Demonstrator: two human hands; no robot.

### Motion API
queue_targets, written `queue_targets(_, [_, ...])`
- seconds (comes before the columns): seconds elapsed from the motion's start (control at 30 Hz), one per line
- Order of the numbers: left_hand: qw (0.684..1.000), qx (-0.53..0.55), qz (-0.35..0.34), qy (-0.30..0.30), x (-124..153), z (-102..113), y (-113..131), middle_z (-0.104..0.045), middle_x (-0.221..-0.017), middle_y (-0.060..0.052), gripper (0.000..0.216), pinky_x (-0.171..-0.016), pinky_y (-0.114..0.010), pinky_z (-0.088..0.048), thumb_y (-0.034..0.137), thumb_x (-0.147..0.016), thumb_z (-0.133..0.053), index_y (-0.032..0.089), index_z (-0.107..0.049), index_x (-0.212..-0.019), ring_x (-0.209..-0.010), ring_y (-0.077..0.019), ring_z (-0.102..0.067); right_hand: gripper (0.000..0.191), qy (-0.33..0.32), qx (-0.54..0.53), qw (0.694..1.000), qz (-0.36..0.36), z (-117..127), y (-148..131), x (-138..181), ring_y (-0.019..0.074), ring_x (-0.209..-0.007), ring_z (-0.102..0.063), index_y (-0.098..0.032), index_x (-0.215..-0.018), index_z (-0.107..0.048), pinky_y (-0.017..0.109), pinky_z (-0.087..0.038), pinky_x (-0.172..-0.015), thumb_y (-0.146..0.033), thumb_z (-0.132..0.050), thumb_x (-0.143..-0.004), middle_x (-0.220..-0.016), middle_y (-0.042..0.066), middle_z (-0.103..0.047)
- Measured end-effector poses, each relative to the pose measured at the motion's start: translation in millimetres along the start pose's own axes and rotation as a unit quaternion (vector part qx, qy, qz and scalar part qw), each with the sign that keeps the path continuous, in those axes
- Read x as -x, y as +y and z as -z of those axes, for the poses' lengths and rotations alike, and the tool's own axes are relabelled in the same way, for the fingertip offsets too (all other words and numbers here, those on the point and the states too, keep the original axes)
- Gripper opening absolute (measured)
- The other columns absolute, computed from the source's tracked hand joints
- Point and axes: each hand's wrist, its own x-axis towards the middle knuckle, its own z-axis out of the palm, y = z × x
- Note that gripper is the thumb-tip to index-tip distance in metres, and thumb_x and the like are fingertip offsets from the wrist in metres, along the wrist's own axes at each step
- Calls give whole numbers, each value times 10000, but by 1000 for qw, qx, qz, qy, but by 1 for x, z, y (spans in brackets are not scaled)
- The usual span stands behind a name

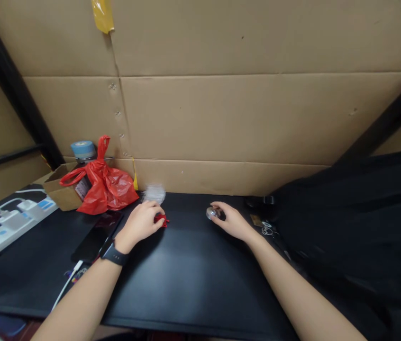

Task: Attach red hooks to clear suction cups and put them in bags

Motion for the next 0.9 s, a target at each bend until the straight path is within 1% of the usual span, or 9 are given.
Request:
queue_targets(0.07, [1000, -1, -3, 0, -1, -3, 1, -683, -981, -62, 117, -905, -334, -474, 217, -859, -619, 204, -721, -915, -965, -218, -616, 407, 5, 1, 1000, -15, -2, 1, 1, 230, -1044, -642, -206, -1236, -584, 371, -483, -944, -328, -597, -847, -1135, 90, -684])
queue_targets(0.17, [1000, 8, -7, -4, -2, -9, 2, -681, -968, -64, 121, -885, -324, -474, 202, -856, -611, 207, -722, -901, -939, -209, -613, 405, 7, 5, 1000, -24, -3, 0, 1, 226, -1057, -639, -217, -1265, -561, 376, -480, -951, -313, -572, -871, -1137, 83, -685])
queue_targets(0.3, [1000, -7, -1, -6, -2, -13, 4, -679, -955, -65, 133, -853, -329, -471, 193, -862, -590, 208, -721, -877, -917, -210, -607, 368, -5, 27, 1000, -15, -1, -2, 2, 233, -1062, -634, -217, -1235, -583, 378, -477, -955, -326, -566, -884, -1151, 86, -681])
queue_targets(0.43, [1000, -24, 9, 1, -2, -13, 7, -676, -947, -58, 125, -818, -329, -463, 181, -864, -589, 211, -710, -862, -904, -214, -599, 380, -14, 48, 999, -13, -3, -4, 2, 247, -1070, -624, -212, -1237, -578, 386, -473, -957, -346, -575, -881, -1170, 92, -669])
queue_targets(0.63, [999, -32, 10, 4, -2, -13, 7, -672, -905, -55, 152, -794, -332, -442, 173, -882, -565, 210, -697, -817, -874, -214, -592, 358, -6, 33, 999, -11, -5, -4, 2, 244, -1048, -622, -198, -1214, -581, 381, -474, -942, -321, -557, -878, -1135, 95, -673])
queue_targets(0.77, [999, -37, 14, 17, -2, -12, 8, -676, -908, -58, 145, -796, -331, -440, 178, -894, -556, 204, -680, -825, -895, -220, -595, 396, 18, -6, 1000, -3, -5, -6, 2, 236, -1026, -621, -201, -1237, -557, 381, -475, -941, -329, -563, -863, -1124, 90, -677])
queue_targets(0.9, [998, -31, 13, 54, -3, -11, 8, -683, -925, -58, 139, -806, -329, -445, 183, -926, -519, 197, -653, -891, -905, -220, -606, 435, 61, -39, 997, 3, -2, -14, 3, 239, -1076, -607, -194, -1273, -530, 395, -465, -980, -334, -567, -862, -1175, 108, -664])
